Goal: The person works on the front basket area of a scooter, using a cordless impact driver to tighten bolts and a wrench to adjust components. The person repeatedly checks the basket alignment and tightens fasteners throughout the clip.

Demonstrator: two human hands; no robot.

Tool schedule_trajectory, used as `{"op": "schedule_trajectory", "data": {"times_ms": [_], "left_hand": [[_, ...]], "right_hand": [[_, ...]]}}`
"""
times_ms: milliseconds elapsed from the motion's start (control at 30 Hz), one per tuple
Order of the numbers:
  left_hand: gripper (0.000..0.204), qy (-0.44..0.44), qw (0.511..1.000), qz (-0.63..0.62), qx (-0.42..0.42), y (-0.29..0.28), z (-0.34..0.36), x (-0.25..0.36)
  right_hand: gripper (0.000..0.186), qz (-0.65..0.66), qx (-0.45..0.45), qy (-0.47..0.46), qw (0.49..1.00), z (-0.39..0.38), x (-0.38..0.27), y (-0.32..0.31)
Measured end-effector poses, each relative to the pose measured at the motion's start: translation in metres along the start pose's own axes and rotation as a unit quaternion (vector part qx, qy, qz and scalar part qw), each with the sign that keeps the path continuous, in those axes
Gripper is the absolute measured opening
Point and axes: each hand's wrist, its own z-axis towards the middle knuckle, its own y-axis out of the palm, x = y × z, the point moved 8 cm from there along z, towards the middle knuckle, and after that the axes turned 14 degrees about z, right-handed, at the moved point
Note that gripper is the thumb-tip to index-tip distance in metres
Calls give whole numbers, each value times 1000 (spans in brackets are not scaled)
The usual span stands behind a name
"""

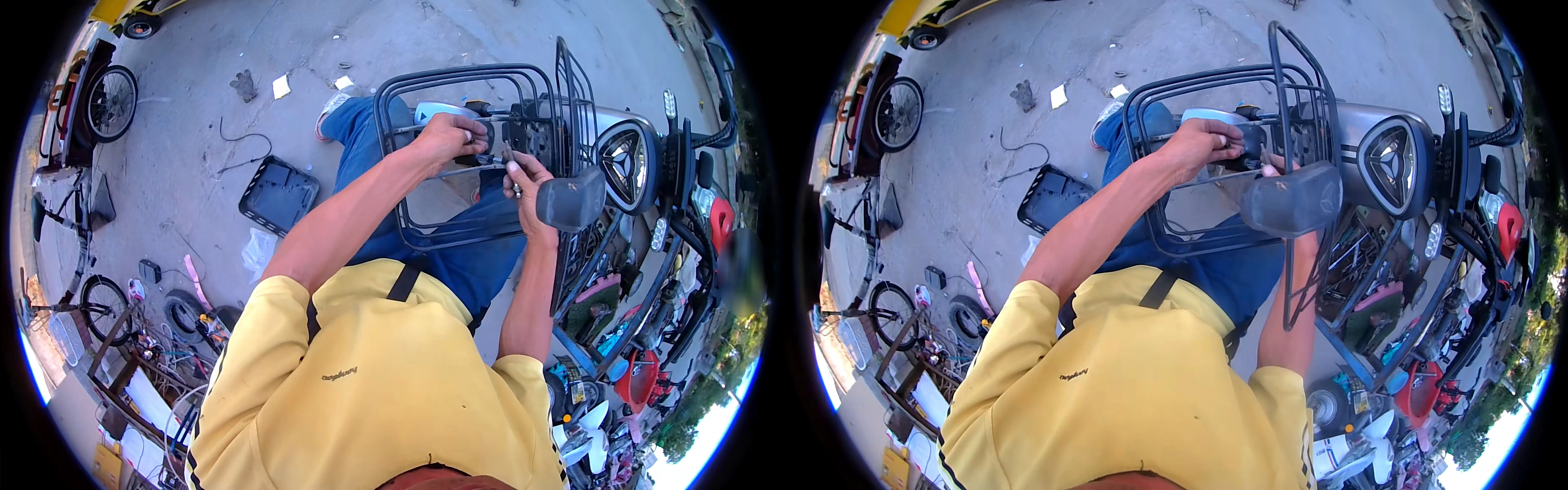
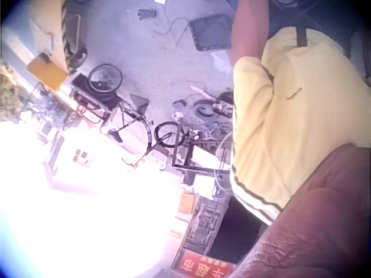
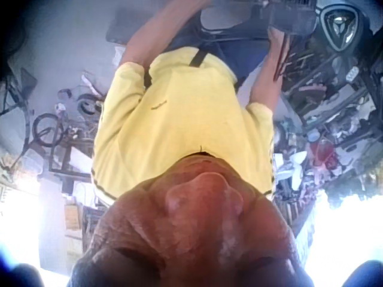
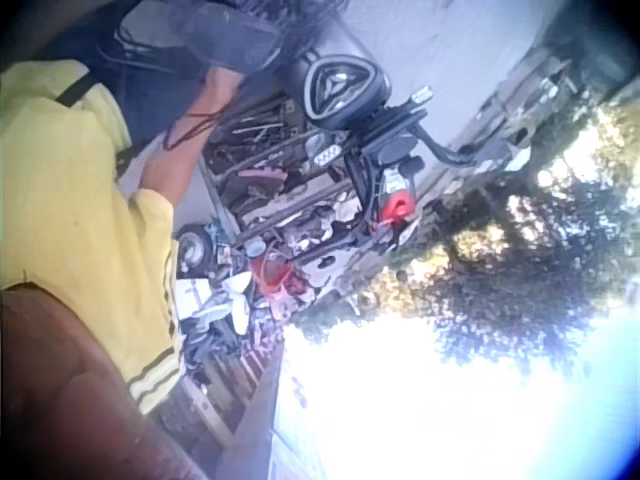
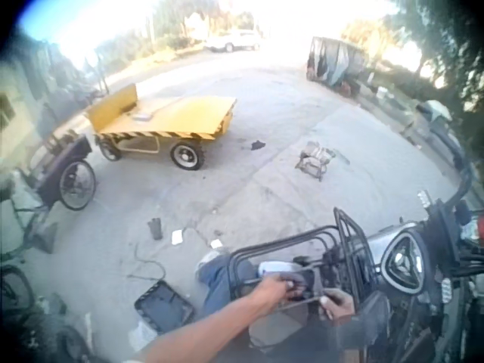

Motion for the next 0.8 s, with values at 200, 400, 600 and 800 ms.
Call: {"op": "schedule_trajectory", "data": {"times_ms": [200, 400, 600, 800], "left_hand": [[22, -7, 1000, 1, 4, 4, -14, 11], [23, 28, 999, -11, 17, 3, -9, 7], [25, 51, 999, -8, 11, 11, -13, 7], [20, 111, 992, 38, 46, 16, -14, 12]], "right_hand": [[26, -118, -2, 6, 993, -7, -13, 11], [26, -103, -3, 41, 994, -10, -14, 30], [24, -44, -6, 55, 997, -6, -9, 20], [24, 14, -25, 114, 993, -4, -7, 26]]}}
